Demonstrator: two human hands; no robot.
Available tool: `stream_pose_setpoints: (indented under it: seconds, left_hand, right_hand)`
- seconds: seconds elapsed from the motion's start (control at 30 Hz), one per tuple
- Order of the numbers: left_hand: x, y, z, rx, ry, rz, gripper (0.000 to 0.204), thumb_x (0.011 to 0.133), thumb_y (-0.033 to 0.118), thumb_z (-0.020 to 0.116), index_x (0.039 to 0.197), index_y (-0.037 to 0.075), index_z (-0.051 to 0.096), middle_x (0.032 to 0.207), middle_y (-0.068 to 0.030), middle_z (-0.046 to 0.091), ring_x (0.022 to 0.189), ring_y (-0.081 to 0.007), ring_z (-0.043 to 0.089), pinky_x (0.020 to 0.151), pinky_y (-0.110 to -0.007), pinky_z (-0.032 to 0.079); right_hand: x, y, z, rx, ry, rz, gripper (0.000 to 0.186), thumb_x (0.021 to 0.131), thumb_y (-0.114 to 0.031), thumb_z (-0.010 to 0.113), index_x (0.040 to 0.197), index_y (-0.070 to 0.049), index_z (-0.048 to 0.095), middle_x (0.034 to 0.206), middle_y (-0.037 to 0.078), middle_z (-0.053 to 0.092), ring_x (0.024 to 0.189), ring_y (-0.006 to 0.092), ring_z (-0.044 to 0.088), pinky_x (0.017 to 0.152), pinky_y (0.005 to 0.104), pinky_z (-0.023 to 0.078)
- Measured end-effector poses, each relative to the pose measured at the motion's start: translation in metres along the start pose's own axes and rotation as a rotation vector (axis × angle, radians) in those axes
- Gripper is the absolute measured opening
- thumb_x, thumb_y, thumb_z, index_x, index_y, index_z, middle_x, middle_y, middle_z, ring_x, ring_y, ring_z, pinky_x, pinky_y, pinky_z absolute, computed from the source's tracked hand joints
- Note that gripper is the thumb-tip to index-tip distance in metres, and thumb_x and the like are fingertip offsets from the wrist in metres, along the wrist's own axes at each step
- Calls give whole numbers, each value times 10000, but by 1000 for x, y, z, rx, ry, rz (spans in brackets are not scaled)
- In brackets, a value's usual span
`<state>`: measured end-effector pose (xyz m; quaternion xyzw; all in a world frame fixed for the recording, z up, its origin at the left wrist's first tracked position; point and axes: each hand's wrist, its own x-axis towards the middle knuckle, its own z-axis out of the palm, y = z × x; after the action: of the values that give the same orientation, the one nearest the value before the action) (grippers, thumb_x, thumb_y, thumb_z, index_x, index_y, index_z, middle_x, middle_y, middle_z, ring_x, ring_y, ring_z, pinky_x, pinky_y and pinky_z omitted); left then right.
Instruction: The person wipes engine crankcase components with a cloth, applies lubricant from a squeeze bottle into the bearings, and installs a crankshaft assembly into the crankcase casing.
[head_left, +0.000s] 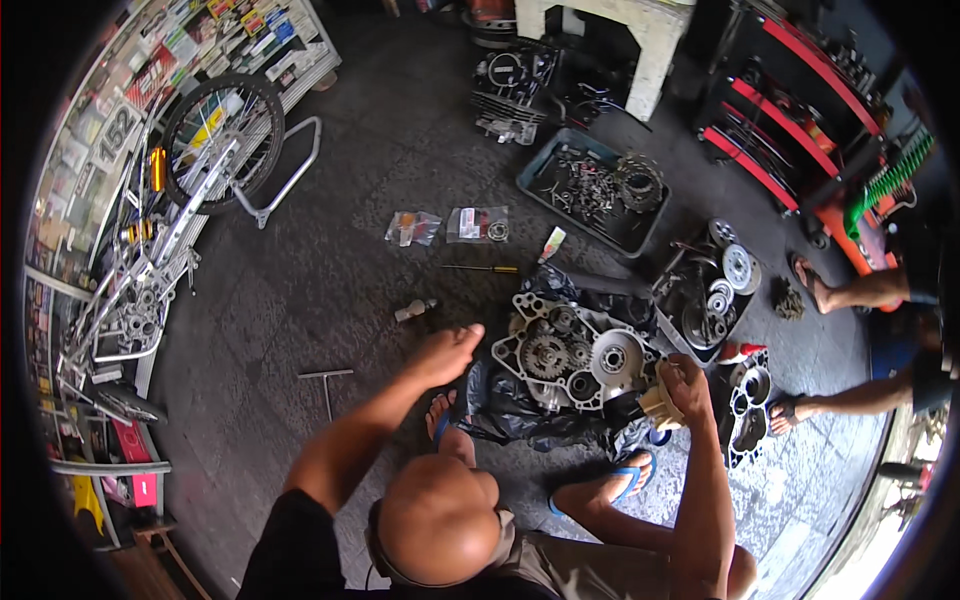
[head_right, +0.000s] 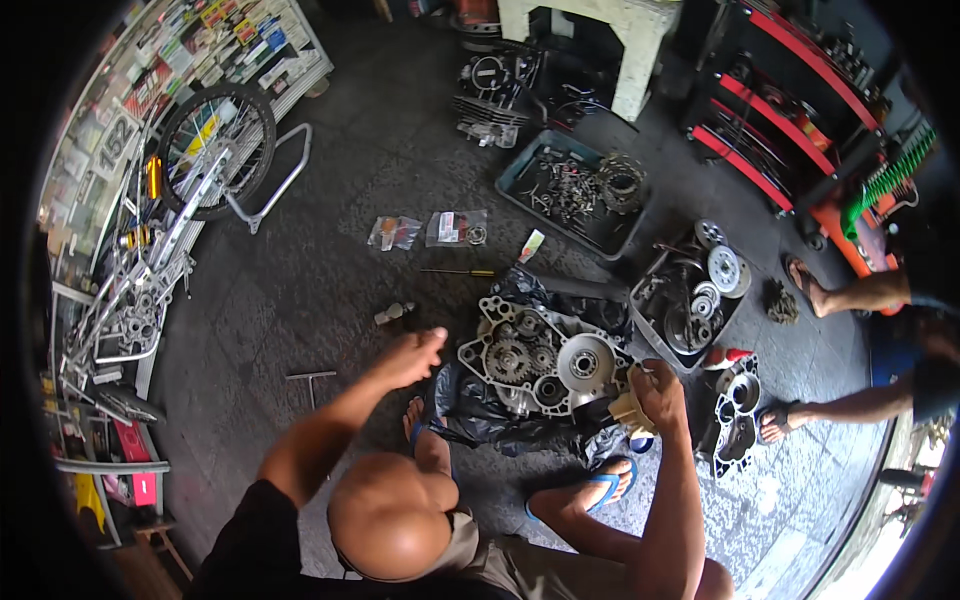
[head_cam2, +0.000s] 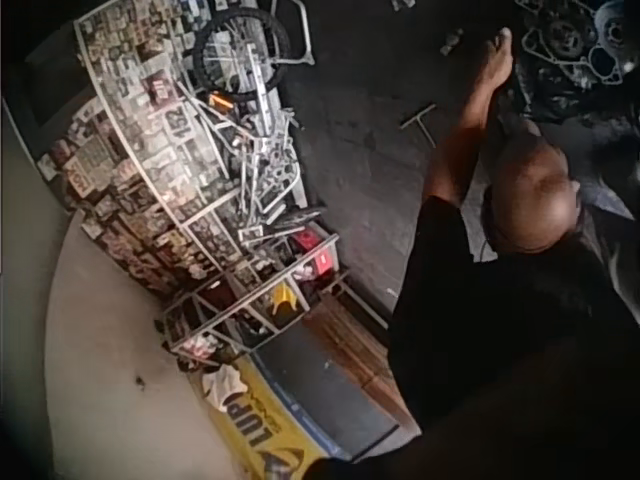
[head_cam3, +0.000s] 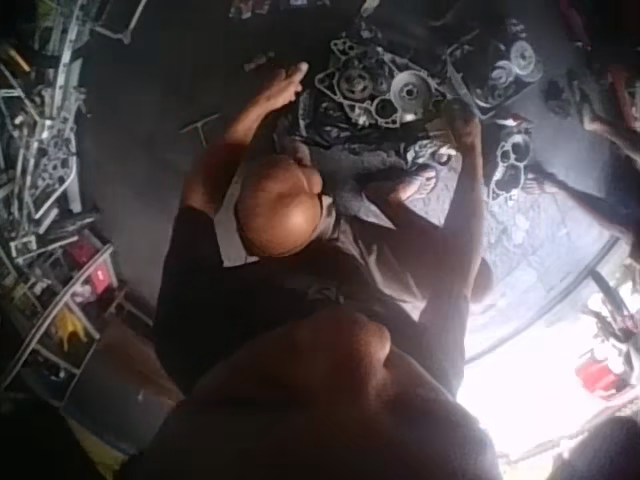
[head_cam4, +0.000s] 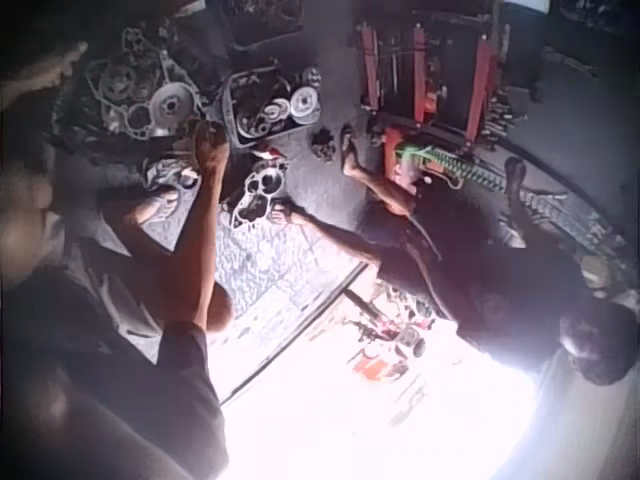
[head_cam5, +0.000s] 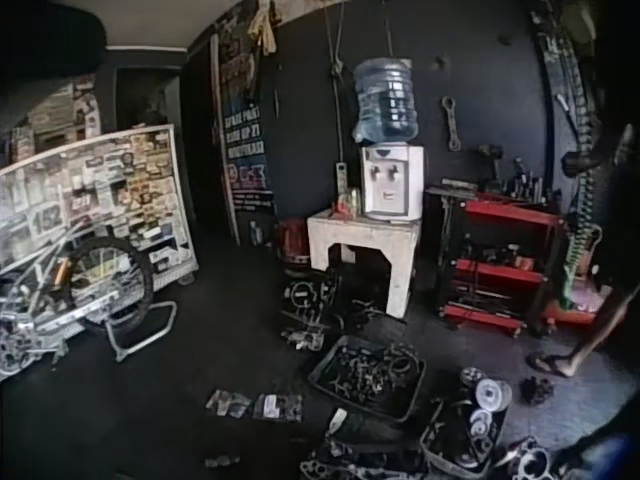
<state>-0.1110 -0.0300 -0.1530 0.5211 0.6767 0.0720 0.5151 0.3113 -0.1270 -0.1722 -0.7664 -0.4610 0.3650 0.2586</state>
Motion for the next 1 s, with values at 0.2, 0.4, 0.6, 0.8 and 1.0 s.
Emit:
stream_pose_setpoints:
  seconds: [0.2,0.4,0.6,0.8,1.0]
  left_hand:
    - [22,3,36,227,196,275,627,1006,558,357,837,5,598,743,-179,658,698,-382,661,659,-452,521]
    - [-2,40,28,251,94,217,624,1010,547,333,942,-16,595,856,-286,665,864,-506,630,763,-542,504]
    - [25,23,42,187,-155,127,698,1007,577,294,965,-14,663,829,-261,672,858,-477,638,793,-523,495]
    - [34,13,56,-18,-158,194,589,1006,532,384,1018,22,680,767,-256,645,788,-452,643,728,-488,491]
    - [30,13,56,-170,-59,237,605,999,550,411,970,17,694,655,-219,624,700,-410,657,667,-472,496]
  right_hand:
    - [21,3,-1,-158,-153,-25,586,851,-417,653,1235,22,590,1079,242,684,1030,308,662,897,391,495]
    - [28,-24,-12,-231,-344,54,727,725,-383,812,1290,-9,549,1131,196,677,1071,277,643,941,378,487]
    - [35,-8,-5,-119,-375,128,768,740,-406,818,1315,8,524,1104,148,664,1019,207,616,914,352,483]
    - [32,-2,-2,147,-323,127,579,960,-520,533,1119,24,650,934,37,633,834,141,529,745,305,441]
    - [31,25,-14,330,-79,263,440,977,-418,528,982,3,659,784,1,549,722,110,451,652,291,380]
